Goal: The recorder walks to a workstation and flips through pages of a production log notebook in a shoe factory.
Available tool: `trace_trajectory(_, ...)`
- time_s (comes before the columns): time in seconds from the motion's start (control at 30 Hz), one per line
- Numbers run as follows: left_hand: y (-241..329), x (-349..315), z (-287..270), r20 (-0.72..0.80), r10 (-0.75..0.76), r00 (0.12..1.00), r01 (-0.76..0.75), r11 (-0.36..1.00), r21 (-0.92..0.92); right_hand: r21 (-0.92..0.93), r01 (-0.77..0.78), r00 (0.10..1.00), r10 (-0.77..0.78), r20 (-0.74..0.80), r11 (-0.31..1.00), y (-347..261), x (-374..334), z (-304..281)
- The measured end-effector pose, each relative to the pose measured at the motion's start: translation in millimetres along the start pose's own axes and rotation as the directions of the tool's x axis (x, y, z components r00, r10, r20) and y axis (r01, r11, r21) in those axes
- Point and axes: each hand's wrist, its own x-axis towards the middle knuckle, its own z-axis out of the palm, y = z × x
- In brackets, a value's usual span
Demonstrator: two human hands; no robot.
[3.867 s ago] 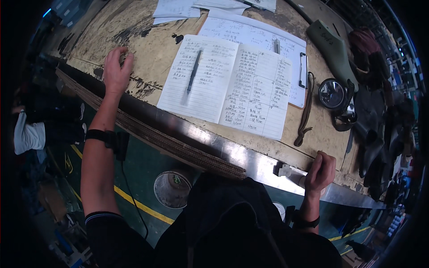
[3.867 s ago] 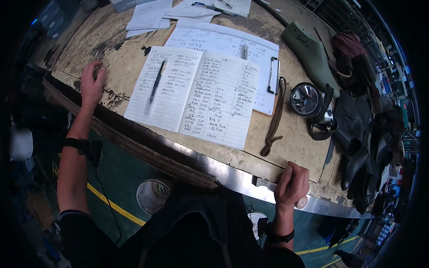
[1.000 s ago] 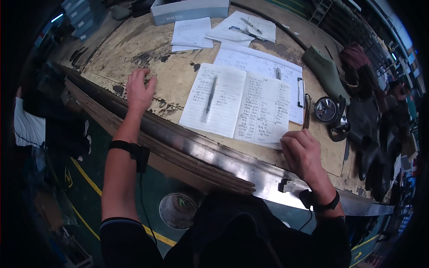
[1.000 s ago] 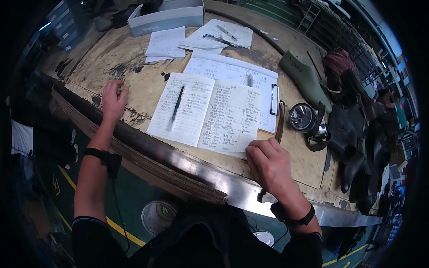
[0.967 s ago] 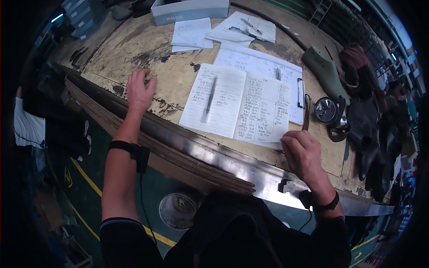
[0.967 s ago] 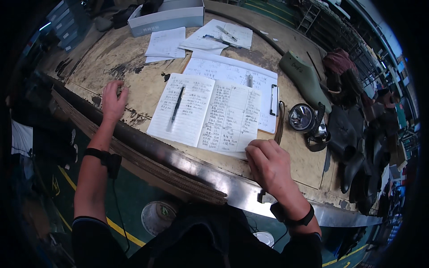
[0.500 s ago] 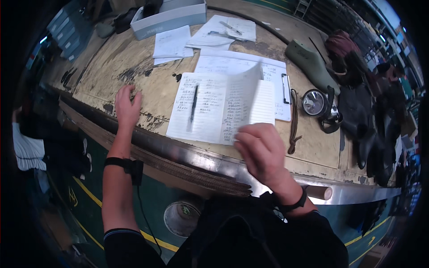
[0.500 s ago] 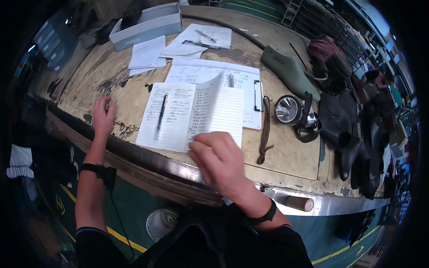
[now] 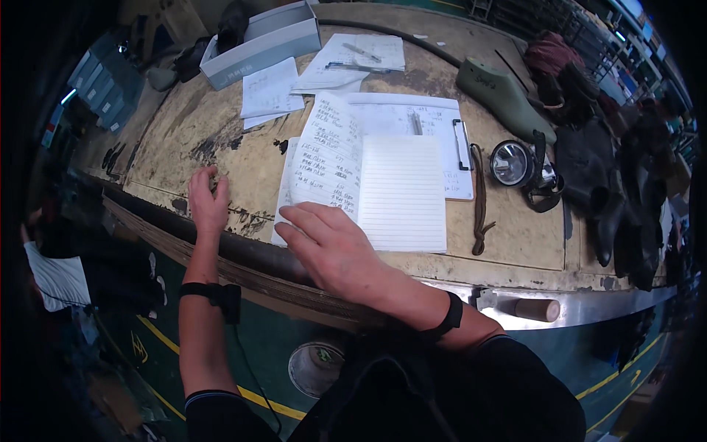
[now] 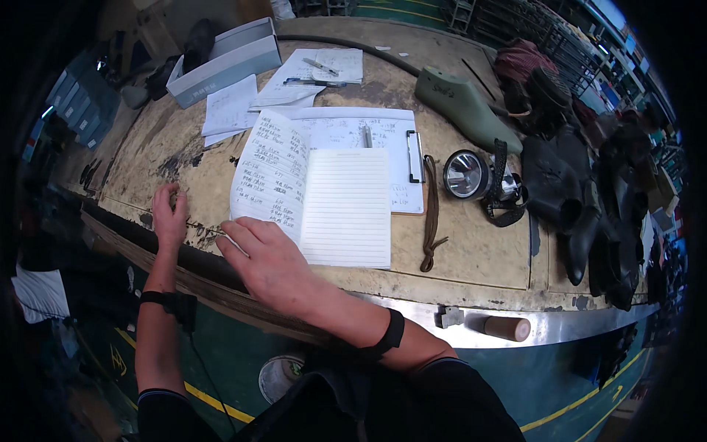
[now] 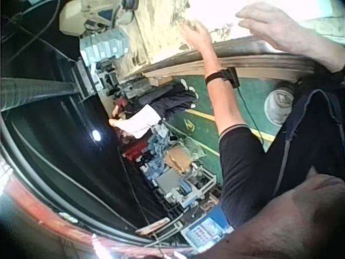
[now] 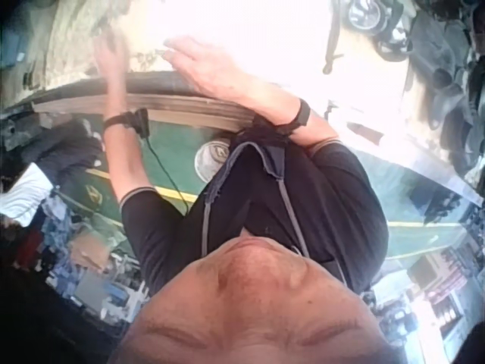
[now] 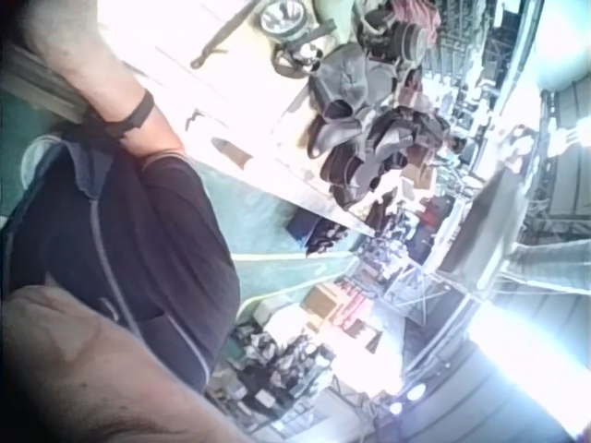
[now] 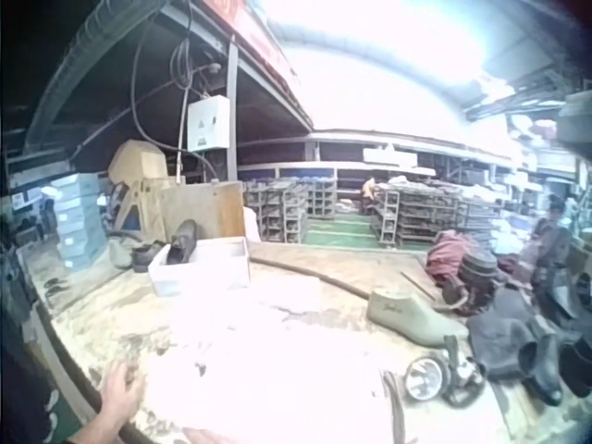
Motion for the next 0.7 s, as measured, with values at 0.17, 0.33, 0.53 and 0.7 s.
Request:
trace_trajectory(0.17, -4.1, -0.6, 1.9, -0.026, 0.048, 0.999, -0.049, 0.999, -0.018, 0.009, 0.004, 0.997, -0.004, 0.076, 1.000, -2.2, 0.0, 9.6)
trace_trajectory(0.33, -0.5, -1.5, 2.8, -0.043, 0.037, 0.998, -0.037, 0.999, 0.007, 0.008, -0.019, 0.983, 0.017, 0.183, 1.000, -2.1, -5.6, 21.5)
trace_trajectory(0.53, -2.9, -2.2, 2.1, -0.064, 0.046, 0.997, -0.045, 0.999, 0.007, -0.007, -0.006, 0.970, 0.007, 0.243, 1.000, -2.8, -10.8, 29.5)
trace_trajectory(0.7, -1.5, -2.5, 0.8, -0.068, 0.036, 0.997, -0.037, 0.999, -0.012, -0.021, -0.008, 0.965, 0.013, 0.262, 1.000, -5.9, -10.7, 28.2)
